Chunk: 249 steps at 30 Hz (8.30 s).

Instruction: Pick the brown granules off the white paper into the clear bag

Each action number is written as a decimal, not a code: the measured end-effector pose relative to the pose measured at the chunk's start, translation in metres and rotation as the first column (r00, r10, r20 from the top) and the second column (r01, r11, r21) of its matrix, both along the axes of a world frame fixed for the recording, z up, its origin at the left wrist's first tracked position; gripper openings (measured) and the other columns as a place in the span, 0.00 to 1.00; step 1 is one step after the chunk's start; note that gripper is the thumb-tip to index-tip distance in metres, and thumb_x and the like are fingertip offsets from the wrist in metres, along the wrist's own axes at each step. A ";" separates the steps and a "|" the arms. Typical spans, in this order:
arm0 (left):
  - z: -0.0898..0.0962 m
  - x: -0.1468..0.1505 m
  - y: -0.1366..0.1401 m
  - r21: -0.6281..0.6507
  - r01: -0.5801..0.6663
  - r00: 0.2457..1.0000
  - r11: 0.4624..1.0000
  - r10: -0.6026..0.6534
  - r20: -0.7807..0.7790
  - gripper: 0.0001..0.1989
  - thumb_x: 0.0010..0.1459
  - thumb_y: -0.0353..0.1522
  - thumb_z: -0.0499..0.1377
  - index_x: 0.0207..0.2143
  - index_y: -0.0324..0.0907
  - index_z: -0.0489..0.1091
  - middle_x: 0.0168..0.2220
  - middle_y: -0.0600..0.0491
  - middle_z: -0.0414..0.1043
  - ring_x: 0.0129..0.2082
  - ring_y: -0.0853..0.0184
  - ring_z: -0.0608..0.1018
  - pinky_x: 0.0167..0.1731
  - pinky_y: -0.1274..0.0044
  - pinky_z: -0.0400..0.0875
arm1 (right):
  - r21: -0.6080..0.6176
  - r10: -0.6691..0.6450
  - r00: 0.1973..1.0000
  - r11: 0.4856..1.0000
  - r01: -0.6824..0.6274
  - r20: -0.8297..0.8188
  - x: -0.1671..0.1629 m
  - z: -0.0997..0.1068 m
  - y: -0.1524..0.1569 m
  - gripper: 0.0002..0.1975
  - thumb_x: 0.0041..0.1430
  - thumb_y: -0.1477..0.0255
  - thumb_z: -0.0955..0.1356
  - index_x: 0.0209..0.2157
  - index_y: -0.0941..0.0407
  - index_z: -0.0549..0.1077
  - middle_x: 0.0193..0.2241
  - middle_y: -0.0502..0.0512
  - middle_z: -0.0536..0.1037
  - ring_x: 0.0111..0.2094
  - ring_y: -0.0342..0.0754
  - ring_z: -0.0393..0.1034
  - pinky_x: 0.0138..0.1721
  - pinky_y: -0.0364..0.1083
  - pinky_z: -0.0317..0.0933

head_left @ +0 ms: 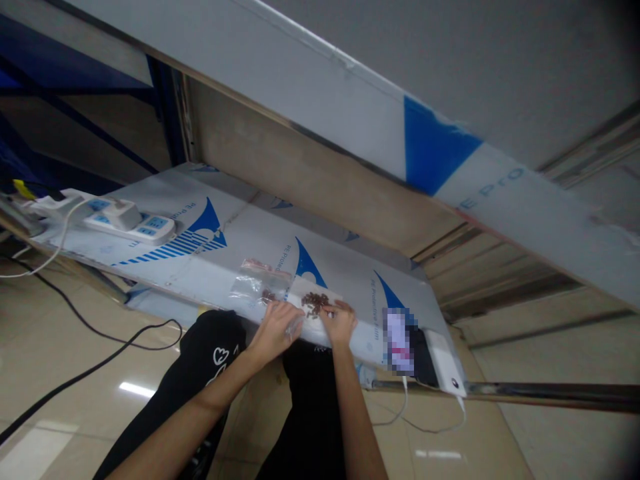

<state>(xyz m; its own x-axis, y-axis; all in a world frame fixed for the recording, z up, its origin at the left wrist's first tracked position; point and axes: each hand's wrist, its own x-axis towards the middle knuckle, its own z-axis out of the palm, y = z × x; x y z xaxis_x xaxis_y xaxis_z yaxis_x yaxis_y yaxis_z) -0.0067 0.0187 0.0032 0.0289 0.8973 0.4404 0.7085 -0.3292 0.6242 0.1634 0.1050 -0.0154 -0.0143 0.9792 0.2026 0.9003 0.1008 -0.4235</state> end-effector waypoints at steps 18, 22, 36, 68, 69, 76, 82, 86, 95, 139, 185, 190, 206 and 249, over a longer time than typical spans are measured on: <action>-0.014 0.005 0.005 -0.142 -0.053 0.999 0.988 0.052 -0.013 0.11 0.51 0.26 0.54 0.38 0.44 0.66 0.36 0.54 0.70 0.39 0.64 0.69 0.42 0.70 0.56 | 0.114 0.498 0.725 0.853 -0.510 -0.476 -0.020 0.017 -0.028 0.01 0.42 0.73 0.71 0.22 0.54 0.75 0.39 0.55 0.74 0.42 0.50 0.67 0.47 0.51 0.57; -0.015 0.005 0.006 -0.168 -0.019 1.000 0.986 0.018 -0.006 0.10 0.50 0.26 0.55 0.37 0.44 0.66 0.35 0.55 0.70 0.39 0.65 0.70 0.42 0.71 0.56 | 0.077 0.509 0.698 0.831 -0.550 -0.504 -0.024 0.019 -0.030 0.01 0.43 0.72 0.71 0.23 0.54 0.76 0.39 0.55 0.74 0.42 0.50 0.67 0.46 0.50 0.58; -0.016 0.005 0.004 -0.134 -0.008 0.999 0.991 0.013 0.032 0.08 0.54 0.29 0.53 0.36 0.44 0.67 0.33 0.55 0.70 0.37 0.67 0.70 0.42 0.71 0.56 | -0.004 -0.171 0.981 0.985 0.171 -0.086 0.008 0.004 -0.017 0.11 0.46 0.66 0.67 0.32 0.55 0.77 0.38 0.60 0.74 0.43 0.58 0.63 0.43 0.55 0.53; -0.013 0.008 0.004 -0.157 0.007 1.000 0.988 -0.011 -0.026 0.11 0.50 0.29 0.55 0.38 0.45 0.67 0.35 0.54 0.71 0.39 0.64 0.70 0.42 0.71 0.57 | 0.112 0.408 0.795 0.908 -0.403 -0.448 -0.010 0.010 -0.021 0.04 0.43 0.69 0.70 0.22 0.55 0.76 0.36 0.56 0.74 0.41 0.50 0.67 0.46 0.49 0.58; -0.013 0.008 0.004 -0.165 0.004 1.000 0.986 -0.009 -0.026 0.10 0.50 0.29 0.55 0.37 0.45 0.67 0.34 0.54 0.71 0.39 0.64 0.70 0.41 0.71 0.57 | 0.100 0.436 0.771 0.891 -0.443 -0.465 -0.010 0.012 -0.022 0.03 0.44 0.70 0.70 0.23 0.55 0.76 0.37 0.56 0.74 0.41 0.50 0.67 0.46 0.50 0.58; -0.018 0.008 0.005 -0.186 -0.016 1.000 0.982 0.013 -0.019 0.09 0.50 0.27 0.54 0.36 0.44 0.66 0.36 0.54 0.71 0.39 0.64 0.70 0.40 0.71 0.57 | 0.051 0.478 0.713 0.846 -0.531 -0.513 -0.015 0.016 -0.027 0.02 0.41 0.71 0.71 0.22 0.54 0.76 0.38 0.55 0.74 0.42 0.50 0.67 0.48 0.52 0.56; -0.019 0.009 0.005 -0.187 -0.007 1.000 0.982 0.007 0.004 0.09 0.50 0.27 0.54 0.36 0.44 0.66 0.36 0.53 0.71 0.38 0.64 0.71 0.40 0.71 0.57 | 0.068 0.475 0.721 0.854 -0.515 -0.505 -0.018 0.018 -0.029 0.01 0.43 0.71 0.71 0.23 0.53 0.76 0.39 0.55 0.74 0.43 0.50 0.66 0.48 0.52 0.56; -0.017 0.009 0.005 -0.171 -0.014 1.000 0.985 0.014 0.000 0.08 0.51 0.27 0.53 0.36 0.44 0.66 0.35 0.54 0.71 0.38 0.65 0.71 0.40 0.71 0.57 | 0.066 0.464 0.722 0.860 -0.506 -0.513 -0.020 0.022 -0.029 0.03 0.46 0.69 0.70 0.23 0.53 0.76 0.39 0.55 0.74 0.43 0.50 0.66 0.48 0.52 0.56; -0.014 0.008 0.005 -0.174 -0.037 0.999 0.984 0.034 -0.018 0.04 0.52 0.29 0.54 0.32 0.43 0.65 0.33 0.55 0.71 0.37 0.65 0.71 0.41 0.72 0.56 | 0.099 0.125 0.918 0.991 -0.094 -0.377 -0.012 0.005 -0.018 0.07 0.47 0.67 0.68 0.22 0.56 0.76 0.35 0.56 0.74 0.40 0.51 0.65 0.46 0.51 0.54; -0.007 0.008 0.005 -0.117 -0.170 0.972 0.979 0.186 0.141 0.08 0.54 0.32 0.54 0.38 0.44 0.67 0.35 0.53 0.72 0.38 0.64 0.71 0.43 0.69 0.57 | 0.070 0.320 0.714 0.932 -0.357 -0.623 -0.026 0.018 -0.024 0.09 0.50 0.67 0.67 0.23 0.55 0.77 0.39 0.56 0.74 0.44 0.49 0.66 0.49 0.49 0.56; -0.010 0.001 0.007 -0.171 -0.149 0.987 0.974 0.136 -0.085 0.09 0.52 0.28 0.53 0.36 0.45 0.67 0.34 0.53 0.70 0.37 0.64 0.70 0.41 0.71 0.54 | 0.089 0.376 0.766 0.917 -0.389 -0.521 -0.023 0.017 -0.023 0.05 0.45 0.69 0.69 0.23 0.55 0.75 0.42 0.56 0.73 0.45 0.50 0.65 0.48 0.49 0.57; -0.007 0.003 0.006 -0.170 -0.129 0.990 0.977 0.118 -0.073 0.07 0.52 0.29 0.53 0.35 0.44 0.67 0.35 0.53 0.71 0.37 0.63 0.71 0.40 0.71 0.54 | 0.054 0.417 0.714 0.880 -0.472 -0.562 -0.026 0.020 -0.029 0.04 0.45 0.69 0.70 0.24 0.55 0.76 0.42 0.56 0.73 0.45 0.50 0.65 0.48 0.51 0.57; -0.008 0.003 0.006 -0.175 -0.121 0.993 0.977 0.121 -0.010 0.07 0.51 0.27 0.53 0.34 0.44 0.66 0.34 0.54 0.72 0.37 0.64 0.71 0.40 0.71 0.53 | 0.037 0.009 0.961 0.999 0.002 -0.277 -0.016 0.004 -0.017 0.10 0.48 0.68 0.65 0.30 0.56 0.76 0.36 0.56 0.75 0.41 0.51 0.65 0.46 0.50 0.54; -0.007 0.002 0.006 -0.196 -0.129 0.991 0.972 0.131 -0.003 0.06 0.52 0.29 0.53 0.34 0.44 0.66 0.32 0.55 0.72 0.36 0.65 0.71 0.41 0.71 0.53 | 0.023 0.033 0.988 0.999 -0.030 -0.152 -0.009 0.009 -0.011 0.08 0.44 0.66 0.69 0.26 0.54 0.77 0.41 0.57 0.72 0.45 0.55 0.61 0.47 0.53 0.51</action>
<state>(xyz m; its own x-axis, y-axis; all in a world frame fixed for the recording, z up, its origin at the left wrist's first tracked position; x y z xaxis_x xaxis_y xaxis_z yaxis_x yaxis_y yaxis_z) -0.0045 0.0250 -0.0040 -0.0971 0.9619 0.2557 0.7307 -0.1056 0.6745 0.1544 0.0935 -0.0066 -0.0122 0.9743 0.2250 0.8215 0.1380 -0.5533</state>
